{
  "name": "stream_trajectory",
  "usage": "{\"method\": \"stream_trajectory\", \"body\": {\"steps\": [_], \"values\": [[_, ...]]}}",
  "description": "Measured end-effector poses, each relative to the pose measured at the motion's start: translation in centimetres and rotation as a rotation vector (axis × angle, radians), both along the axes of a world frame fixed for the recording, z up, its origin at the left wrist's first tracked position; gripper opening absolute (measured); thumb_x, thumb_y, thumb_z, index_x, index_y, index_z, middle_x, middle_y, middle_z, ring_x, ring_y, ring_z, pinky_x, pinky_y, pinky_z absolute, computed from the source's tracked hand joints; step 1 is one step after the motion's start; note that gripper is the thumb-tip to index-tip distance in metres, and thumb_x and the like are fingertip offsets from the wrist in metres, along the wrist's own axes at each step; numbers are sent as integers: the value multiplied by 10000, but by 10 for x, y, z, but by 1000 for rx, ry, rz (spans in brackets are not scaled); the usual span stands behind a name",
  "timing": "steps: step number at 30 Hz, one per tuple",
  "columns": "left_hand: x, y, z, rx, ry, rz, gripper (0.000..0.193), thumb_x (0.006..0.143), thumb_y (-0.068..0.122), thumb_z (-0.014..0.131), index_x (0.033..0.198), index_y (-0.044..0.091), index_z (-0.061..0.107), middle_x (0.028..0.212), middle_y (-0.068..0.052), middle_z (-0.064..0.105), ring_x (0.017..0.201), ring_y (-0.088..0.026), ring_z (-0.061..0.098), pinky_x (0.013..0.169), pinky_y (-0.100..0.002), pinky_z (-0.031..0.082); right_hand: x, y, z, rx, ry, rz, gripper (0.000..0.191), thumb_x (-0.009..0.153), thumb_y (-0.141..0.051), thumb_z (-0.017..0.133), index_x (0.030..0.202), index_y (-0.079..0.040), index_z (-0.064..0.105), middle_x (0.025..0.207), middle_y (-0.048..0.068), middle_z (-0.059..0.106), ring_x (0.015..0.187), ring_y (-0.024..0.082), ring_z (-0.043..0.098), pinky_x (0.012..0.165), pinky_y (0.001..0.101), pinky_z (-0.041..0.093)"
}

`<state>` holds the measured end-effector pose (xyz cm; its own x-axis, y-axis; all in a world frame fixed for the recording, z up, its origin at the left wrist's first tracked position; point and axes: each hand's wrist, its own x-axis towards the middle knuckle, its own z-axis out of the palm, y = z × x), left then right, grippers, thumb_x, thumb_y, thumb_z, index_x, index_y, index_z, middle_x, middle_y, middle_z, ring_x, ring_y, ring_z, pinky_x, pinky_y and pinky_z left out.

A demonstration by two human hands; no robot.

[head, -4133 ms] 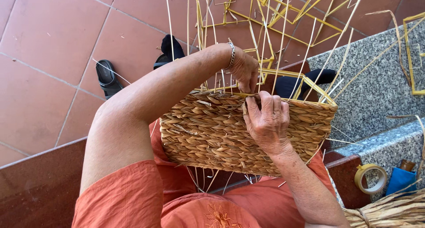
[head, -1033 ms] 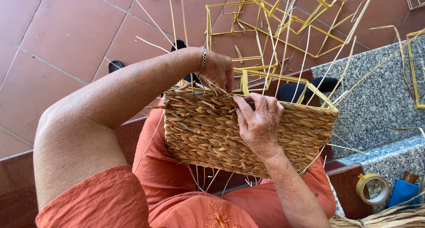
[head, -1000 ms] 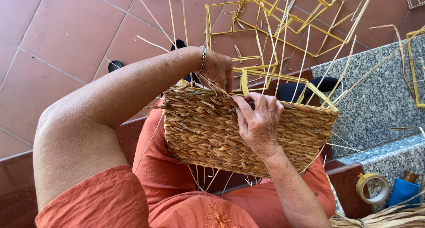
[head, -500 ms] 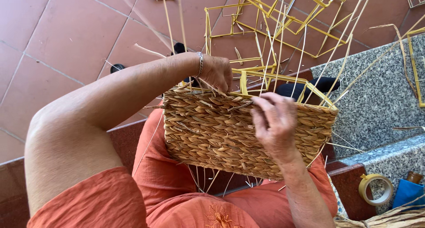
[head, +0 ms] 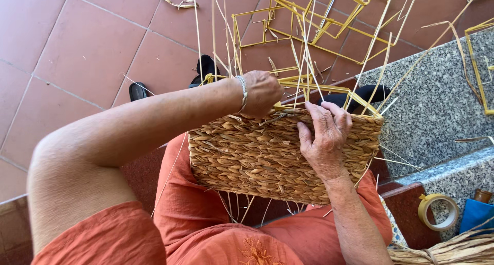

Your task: The person weaves a rectangular basket by hand, interlacing dried palm leaves through a yellow metal frame. They repeatedly pull and tuck the leaves to form the basket walls and use scissors to trim excess material.

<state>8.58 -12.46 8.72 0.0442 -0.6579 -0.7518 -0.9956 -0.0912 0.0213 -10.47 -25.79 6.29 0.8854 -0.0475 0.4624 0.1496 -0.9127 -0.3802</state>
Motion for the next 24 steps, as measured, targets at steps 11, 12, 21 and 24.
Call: {"method": "stream_trajectory", "body": {"steps": [11,12,21,24], "values": [[18,-15,21,-289,194,745,119,893,125,605,862,87,713,878,-128,713,796,-219,691,733,-392,592,3,-2,2,76,33,15,548,850,-146,842,1343,-44,625,1240,98,688,1294,304,539,1160,514,321],[22,-2,22,-304,135,760,180,940,130,582,850,77,729,841,-122,712,752,-209,675,691,-378,564,4,-4,3,112,20,35,550,837,-145,839,1333,-35,628,1259,131,672,1277,317,549,1148,505,350],[5,102,10,-1296,-462,364,433,930,122,787,1324,136,609,1383,-154,579,1356,-328,469,1114,-497,382,-73,-59,-16,709,-225,-271,109,1070,7,668,1178,1,665,1277,86,666,1066,108,636,930,244,548],[-53,176,2,-1468,-411,534,495,966,59,752,1410,129,545,1477,-160,533,1415,-353,461,1192,-516,358,-118,-79,-39,772,-202,-485,117,1071,2,684,1187,9,695,1214,42,683,1048,81,624,930,221,526]]}}
